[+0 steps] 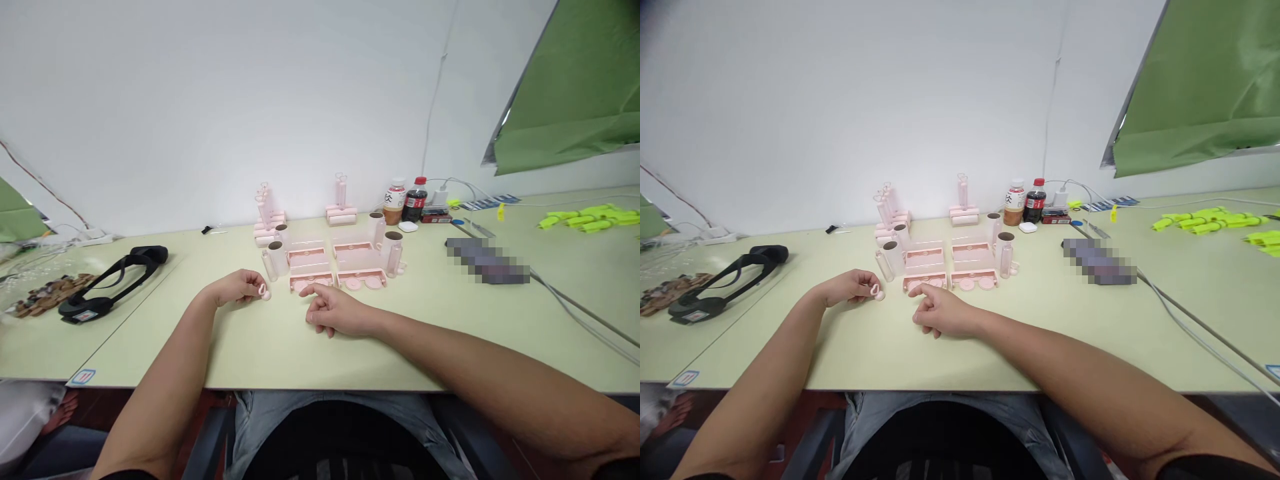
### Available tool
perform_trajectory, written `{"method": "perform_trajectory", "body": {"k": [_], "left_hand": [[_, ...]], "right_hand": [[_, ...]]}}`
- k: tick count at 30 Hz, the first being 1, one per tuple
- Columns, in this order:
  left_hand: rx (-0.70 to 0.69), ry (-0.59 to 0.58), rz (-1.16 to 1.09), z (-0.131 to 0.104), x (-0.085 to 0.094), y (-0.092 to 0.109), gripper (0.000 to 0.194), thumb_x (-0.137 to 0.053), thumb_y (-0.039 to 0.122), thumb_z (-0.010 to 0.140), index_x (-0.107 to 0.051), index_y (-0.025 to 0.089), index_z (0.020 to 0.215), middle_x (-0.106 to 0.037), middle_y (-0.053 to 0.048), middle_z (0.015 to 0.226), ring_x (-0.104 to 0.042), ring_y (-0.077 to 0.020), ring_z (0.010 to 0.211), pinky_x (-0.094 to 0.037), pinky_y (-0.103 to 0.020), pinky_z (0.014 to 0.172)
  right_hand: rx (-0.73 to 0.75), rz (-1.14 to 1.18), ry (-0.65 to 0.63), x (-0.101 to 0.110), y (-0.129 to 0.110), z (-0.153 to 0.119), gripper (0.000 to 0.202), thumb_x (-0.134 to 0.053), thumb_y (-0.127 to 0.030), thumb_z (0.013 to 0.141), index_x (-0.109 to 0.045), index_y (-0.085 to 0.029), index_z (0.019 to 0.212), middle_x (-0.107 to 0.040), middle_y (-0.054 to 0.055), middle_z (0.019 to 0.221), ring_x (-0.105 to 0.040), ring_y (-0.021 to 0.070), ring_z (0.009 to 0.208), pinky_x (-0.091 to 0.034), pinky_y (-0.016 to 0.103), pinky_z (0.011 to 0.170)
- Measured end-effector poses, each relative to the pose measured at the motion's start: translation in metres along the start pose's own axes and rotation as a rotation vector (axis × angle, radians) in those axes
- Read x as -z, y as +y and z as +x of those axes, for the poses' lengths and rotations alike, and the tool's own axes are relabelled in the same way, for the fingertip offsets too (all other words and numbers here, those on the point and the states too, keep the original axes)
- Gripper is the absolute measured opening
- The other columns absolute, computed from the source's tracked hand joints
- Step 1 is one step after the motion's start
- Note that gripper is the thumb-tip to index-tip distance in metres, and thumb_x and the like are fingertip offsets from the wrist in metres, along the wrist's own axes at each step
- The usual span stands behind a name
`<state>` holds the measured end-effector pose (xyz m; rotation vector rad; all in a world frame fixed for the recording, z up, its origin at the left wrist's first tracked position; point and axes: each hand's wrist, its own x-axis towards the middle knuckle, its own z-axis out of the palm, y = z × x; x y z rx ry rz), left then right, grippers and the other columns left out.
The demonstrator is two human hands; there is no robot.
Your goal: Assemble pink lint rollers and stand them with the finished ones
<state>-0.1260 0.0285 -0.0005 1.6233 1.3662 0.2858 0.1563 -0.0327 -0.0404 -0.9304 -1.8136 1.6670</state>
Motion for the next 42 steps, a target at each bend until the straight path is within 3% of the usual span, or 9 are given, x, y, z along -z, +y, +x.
{"method": "perform_trajectory", "body": {"k": [4, 9, 17, 20, 23, 26, 31, 37, 42], "left_hand": [[0.048, 0.031, 0.056, -0.001, 0.004, -0.003, 0.040, -0.080, 0.044, 0.056, -0.051, 0.018, 0.068, -0.044, 0.005, 0.058, -0.033, -0.0069, 0.049, -0.022, -0.022, 0.047], [0.114, -0.114, 0.169, -0.004, 0.002, 0.000, 0.040, -0.078, 0.048, 0.058, -0.051, 0.018, 0.060, -0.040, 0.004, 0.053, -0.027, -0.0070, 0.046, -0.014, -0.025, 0.045], [0.024, -0.040, 0.074, 0.000, -0.015, 0.010, 0.039, -0.076, 0.049, 0.060, -0.067, 0.018, 0.083, -0.052, 0.003, 0.060, -0.034, -0.0073, 0.047, -0.022, -0.024, 0.046], [-0.002, 0.007, 0.106, 0.002, -0.020, 0.012, 0.038, -0.075, 0.051, 0.061, -0.060, 0.017, 0.064, -0.048, 0.003, 0.055, -0.031, -0.0068, 0.046, -0.021, -0.025, 0.046], [-0.004, -0.047, 0.112, 0.002, -0.024, 0.014, 0.045, -0.073, 0.056, 0.064, -0.053, 0.016, 0.056, -0.048, 0.002, 0.052, -0.028, -0.0064, 0.045, -0.018, -0.025, 0.045], [0.006, -0.083, 0.084, 0.003, -0.026, 0.016, 0.043, -0.072, 0.057, 0.065, -0.062, 0.016, 0.067, -0.050, 0.001, 0.054, -0.028, -0.0067, 0.045, -0.017, -0.024, 0.044], [0.010, 0.018, 0.074, 0.007, -0.025, 0.013, 0.046, -0.073, 0.054, 0.065, -0.071, 0.016, 0.092, -0.050, 0.002, 0.058, -0.034, -0.0080, 0.050, -0.023, -0.023, 0.046], [-0.018, 0.067, 0.083, 0.012, -0.026, 0.009, 0.047, -0.074, 0.050, 0.065, -0.072, 0.017, 0.097, -0.048, 0.003, 0.058, -0.034, -0.0084, 0.051, -0.024, -0.024, 0.048], [-0.040, 0.032, 0.071, 0.011, -0.025, 0.009, 0.044, -0.073, 0.053, 0.066, -0.071, 0.018, 0.091, -0.048, 0.003, 0.059, -0.033, -0.0083, 0.051, -0.023, -0.024, 0.048]], "right_hand": [[0.007, 0.000, 0.002, 0.000, 0.001, 0.000, 0.044, -0.063, -0.024, 0.079, -0.046, -0.023, 0.120, -0.058, -0.003, 0.077, -0.059, 0.0120, 0.063, -0.047, 0.019, 0.045], [-0.007, -0.004, 0.006, -0.001, -0.001, 0.000, 0.039, -0.064, -0.024, 0.077, -0.049, -0.022, 0.113, -0.057, -0.003, 0.076, -0.059, 0.0120, 0.063, -0.046, 0.020, 0.045], [-0.004, -0.015, 0.000, -0.002, -0.001, 0.000, 0.037, -0.065, -0.027, 0.076, -0.050, -0.022, 0.110, -0.057, -0.003, 0.075, -0.058, 0.0118, 0.063, -0.046, 0.020, 0.045], [0.001, -0.022, -0.009, -0.002, -0.001, 0.000, 0.035, -0.064, -0.026, 0.078, -0.050, -0.021, 0.109, -0.056, -0.002, 0.075, -0.057, 0.0118, 0.063, -0.046, 0.020, 0.045], [0.007, -0.030, -0.016, -0.001, 0.000, 0.000, 0.034, -0.063, -0.026, 0.079, -0.051, -0.021, 0.110, -0.056, -0.002, 0.075, -0.058, 0.0115, 0.064, -0.046, 0.019, 0.045], [0.001, -0.029, -0.021, -0.001, 0.000, 0.000, 0.034, -0.063, -0.025, 0.079, -0.052, -0.020, 0.110, -0.056, -0.002, 0.075, -0.058, 0.0113, 0.064, -0.046, 0.019, 0.046], [-0.007, -0.036, -0.015, -0.001, -0.002, 0.000, 0.033, -0.063, -0.026, 0.078, -0.052, -0.020, 0.109, -0.056, -0.002, 0.075, -0.057, 0.0118, 0.063, -0.046, 0.020, 0.046], [-0.005, -0.036, -0.014, 0.000, 0.002, 0.001, 0.035, -0.064, -0.027, 0.078, -0.053, -0.020, 0.110, -0.056, -0.002, 0.075, -0.058, 0.0112, 0.064, -0.046, 0.019, 0.046], [-0.013, -0.046, -0.015, 0.000, 0.002, 0.000, 0.033, -0.064, -0.028, 0.079, -0.053, -0.020, 0.110, -0.056, -0.002, 0.075, -0.058, 0.0115, 0.065, -0.047, 0.019, 0.046]]}}
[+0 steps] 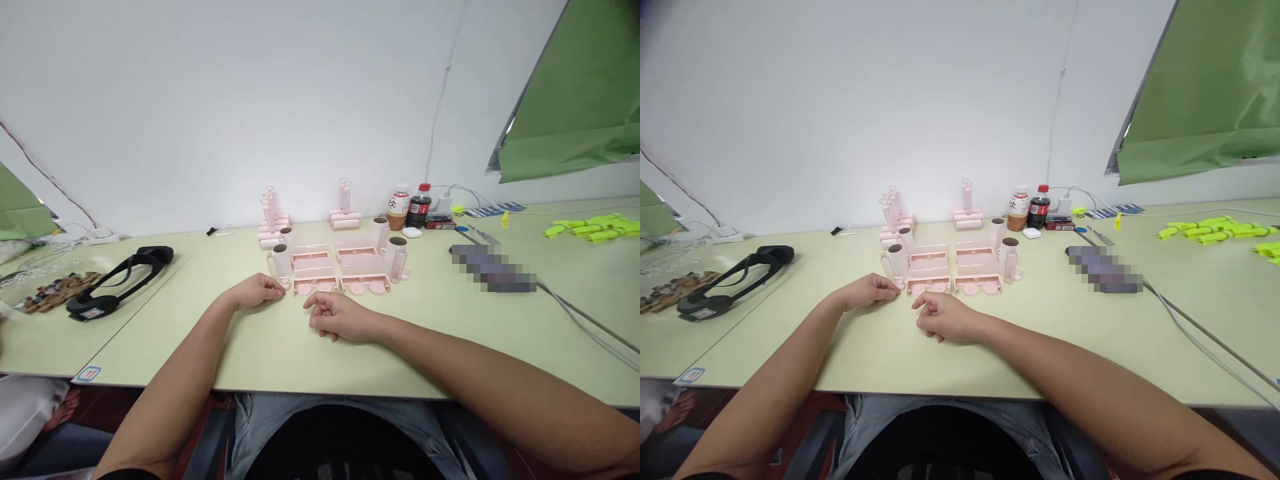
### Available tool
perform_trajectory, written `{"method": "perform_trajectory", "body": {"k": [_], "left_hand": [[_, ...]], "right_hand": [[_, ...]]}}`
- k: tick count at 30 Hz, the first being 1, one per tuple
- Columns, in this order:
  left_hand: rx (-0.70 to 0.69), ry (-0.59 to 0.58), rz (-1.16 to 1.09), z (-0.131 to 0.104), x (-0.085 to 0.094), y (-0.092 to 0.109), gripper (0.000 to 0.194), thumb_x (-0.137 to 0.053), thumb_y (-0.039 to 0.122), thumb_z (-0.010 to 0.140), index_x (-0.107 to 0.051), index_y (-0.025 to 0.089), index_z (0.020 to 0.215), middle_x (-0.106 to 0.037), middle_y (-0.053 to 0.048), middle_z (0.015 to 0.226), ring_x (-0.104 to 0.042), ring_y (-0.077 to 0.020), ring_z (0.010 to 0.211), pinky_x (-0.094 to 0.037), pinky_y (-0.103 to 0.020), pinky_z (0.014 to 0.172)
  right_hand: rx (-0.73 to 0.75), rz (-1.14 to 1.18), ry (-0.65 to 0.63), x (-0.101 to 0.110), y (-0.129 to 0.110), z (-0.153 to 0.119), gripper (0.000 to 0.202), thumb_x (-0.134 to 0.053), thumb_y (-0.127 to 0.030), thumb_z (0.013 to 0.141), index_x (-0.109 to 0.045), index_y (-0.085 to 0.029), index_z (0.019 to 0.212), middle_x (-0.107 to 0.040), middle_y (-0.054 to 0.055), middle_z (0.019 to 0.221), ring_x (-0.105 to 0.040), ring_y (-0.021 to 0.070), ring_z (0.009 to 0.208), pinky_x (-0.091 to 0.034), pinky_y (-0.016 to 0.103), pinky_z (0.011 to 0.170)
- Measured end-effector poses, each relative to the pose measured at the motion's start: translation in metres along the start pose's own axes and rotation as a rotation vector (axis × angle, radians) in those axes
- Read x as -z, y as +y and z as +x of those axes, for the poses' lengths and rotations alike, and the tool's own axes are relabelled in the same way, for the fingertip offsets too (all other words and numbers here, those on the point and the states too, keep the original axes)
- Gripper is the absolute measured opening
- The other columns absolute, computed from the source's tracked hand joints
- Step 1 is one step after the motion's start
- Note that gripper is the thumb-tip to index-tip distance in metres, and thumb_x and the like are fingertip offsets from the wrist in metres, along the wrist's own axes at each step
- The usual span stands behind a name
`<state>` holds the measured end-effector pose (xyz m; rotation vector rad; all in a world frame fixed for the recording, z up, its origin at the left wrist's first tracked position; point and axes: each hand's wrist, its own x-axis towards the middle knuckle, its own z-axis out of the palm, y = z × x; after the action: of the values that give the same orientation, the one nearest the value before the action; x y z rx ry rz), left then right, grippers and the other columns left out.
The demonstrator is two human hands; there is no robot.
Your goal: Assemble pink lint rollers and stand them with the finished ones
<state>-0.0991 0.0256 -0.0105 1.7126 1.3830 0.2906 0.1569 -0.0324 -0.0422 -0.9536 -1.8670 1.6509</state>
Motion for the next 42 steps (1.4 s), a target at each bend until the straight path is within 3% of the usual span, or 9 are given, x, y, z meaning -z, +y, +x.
{"method": "perform_trajectory", "body": {"k": [5, 8, 17, 42], "left_hand": [[-0.018, -0.049, -0.009, -0.0015, 0.0012, -0.0010, 0.045, -0.072, 0.059, 0.064, -0.060, 0.016, 0.065, -0.043, 0.004, 0.056, -0.027, -0.0068, 0.049, -0.020, -0.024, 0.047], [-0.034, -0.050, 0.005, -0.0019, 0.0001, -0.0008, 0.050, -0.072, 0.062, 0.063, -0.054, 0.016, 0.060, -0.041, 0.004, 0.055, -0.027, -0.0068, 0.048, -0.019, -0.024, 0.047], [-0.011, -0.032, 0.027, -0.0044, -0.0038, 0.0060, 0.050, -0.071, 0.062, 0.062, -0.048, 0.018, 0.061, -0.038, 0.005, 0.055, -0.026, -0.0069, 0.046, -0.018, -0.025, 0.046], [-0.006, -0.022, 0.031, -0.0008, -0.0049, 0.0018, 0.049, -0.070, 0.061, 0.063, -0.046, 0.019, 0.061, -0.040, 0.004, 0.055, -0.029, -0.0074, 0.045, -0.020, -0.025, 0.044]], "right_hand": [[0.003, -0.012, 0.000, 0.0004, -0.0008, 0.0000, 0.033, -0.064, -0.029, 0.079, -0.053, -0.019, 0.108, -0.056, -0.002, 0.075, -0.057, 0.0115, 0.065, -0.047, 0.020, 0.046], [-0.002, -0.018, 0.001, 0.0005, -0.0011, 0.0003, 0.033, -0.065, -0.029, 0.077, -0.054, -0.019, 0.106, -0.056, -0.001, 0.076, -0.057, 0.0120, 0.065, -0.047, 0.021, 0.046], [0.000, -0.017, -0.022, 0.0016, 0.0015, 0.0009, 0.032, -0.065, -0.030, 0.079, -0.054, -0.018, 0.107, -0.054, -0.001, 0.076, -0.056, 0.0117, 0.066, -0.046, 0.020, 0.047], [-0.004, -0.021, -0.038, 0.0015, -0.0021, 0.0002, 0.031, -0.065, -0.030, 0.079, -0.054, -0.018, 0.106, -0.053, -0.002, 0.076, -0.055, 0.0115, 0.067, -0.046, 0.021, 0.047]]}}
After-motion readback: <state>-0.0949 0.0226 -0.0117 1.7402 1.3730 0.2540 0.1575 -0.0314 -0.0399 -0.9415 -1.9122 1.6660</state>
